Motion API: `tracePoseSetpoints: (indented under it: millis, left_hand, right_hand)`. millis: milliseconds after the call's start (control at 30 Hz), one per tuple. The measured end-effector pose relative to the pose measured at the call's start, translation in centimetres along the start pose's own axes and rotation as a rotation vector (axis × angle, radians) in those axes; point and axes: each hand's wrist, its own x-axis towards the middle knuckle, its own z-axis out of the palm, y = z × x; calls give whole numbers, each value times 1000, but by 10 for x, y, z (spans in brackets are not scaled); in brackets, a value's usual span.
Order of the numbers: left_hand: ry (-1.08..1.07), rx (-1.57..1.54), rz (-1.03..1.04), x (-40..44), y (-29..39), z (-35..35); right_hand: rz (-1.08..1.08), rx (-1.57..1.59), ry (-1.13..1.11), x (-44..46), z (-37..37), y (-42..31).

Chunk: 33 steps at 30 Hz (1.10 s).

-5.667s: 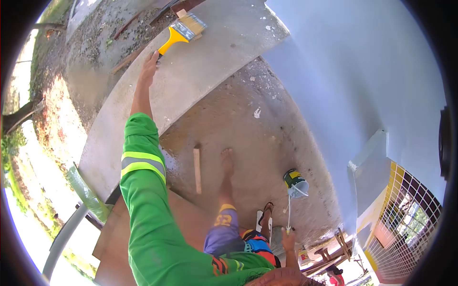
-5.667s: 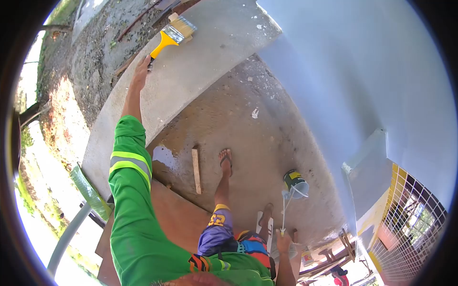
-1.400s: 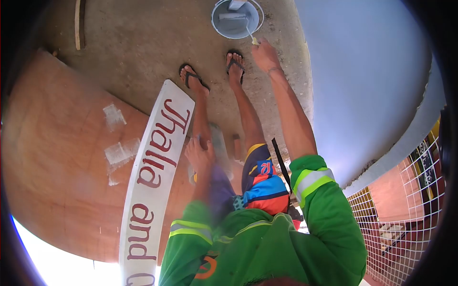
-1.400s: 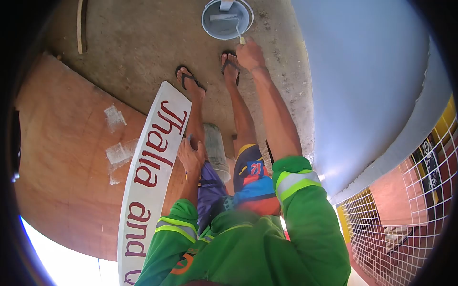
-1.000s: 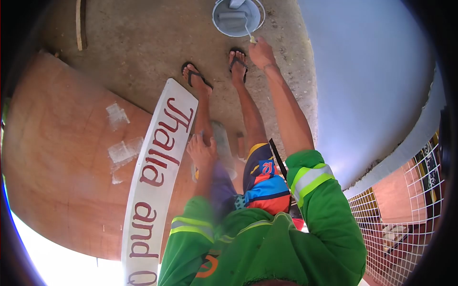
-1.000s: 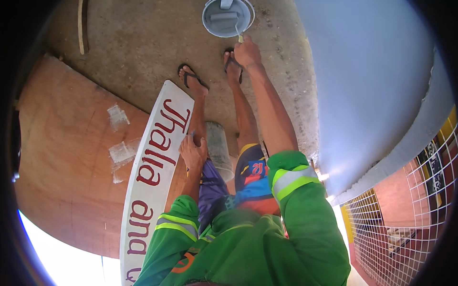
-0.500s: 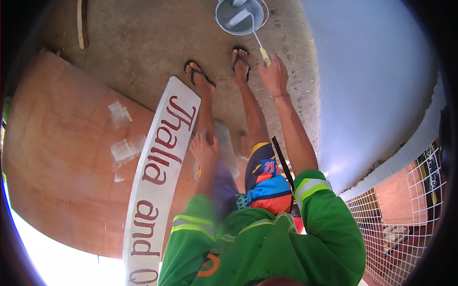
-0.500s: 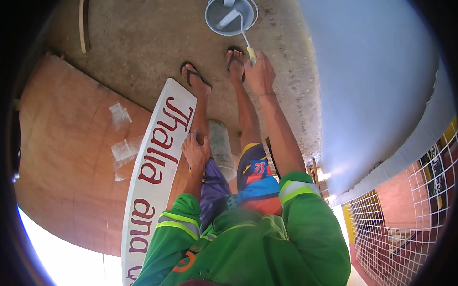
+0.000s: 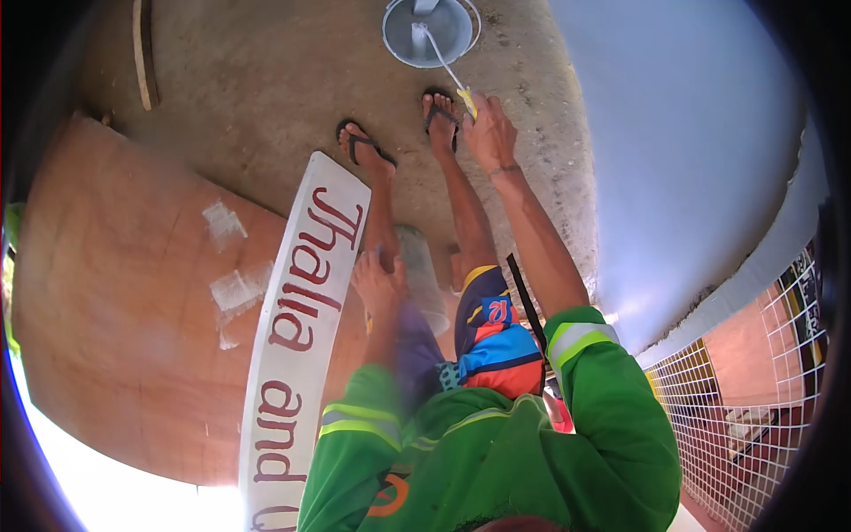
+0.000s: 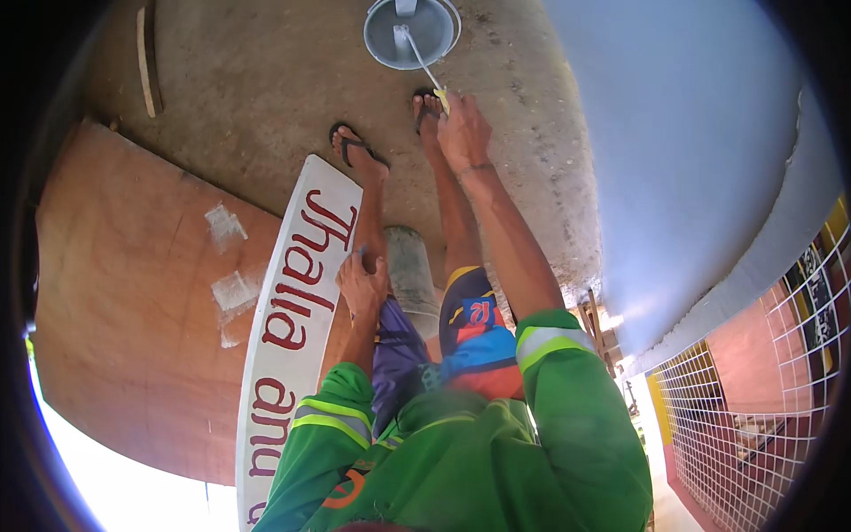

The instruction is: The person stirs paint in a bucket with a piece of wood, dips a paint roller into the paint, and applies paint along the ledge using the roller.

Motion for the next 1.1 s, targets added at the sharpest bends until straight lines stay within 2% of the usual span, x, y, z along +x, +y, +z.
tracePoseSetpoints:
  millis: [100,300,400,600,800,933,1033,1100]
  left_hand:
    - [1,-7,-18,4,-5,2]
    - [9,12,-19,0,-4,4]
    - [15,11,-13,-2,-4,5]
    - [7,29,-4,-1,-3,5]
    - [-34,-6,-29,-2,9,-9]
    - [10,-41,2,-6,2,-10]
    - [68,-27,42,-17,-6,-12]
    - [117,-65,89,-28,-5,-14]
  right_hand:
    - [52,98,34,-4,-9,-5]
    - [-21,149,168,-26,7,18]
    - [76,125,59,-29,28,33]
    - [56,154,83,-44,38,43]
    - [68,382,164,-60,9,46]
    - [292,774,32,-77,-10,65]
    - [506,1198,-241,-92,-66,56]
    - [418,1342,-272,-108,-84,60]
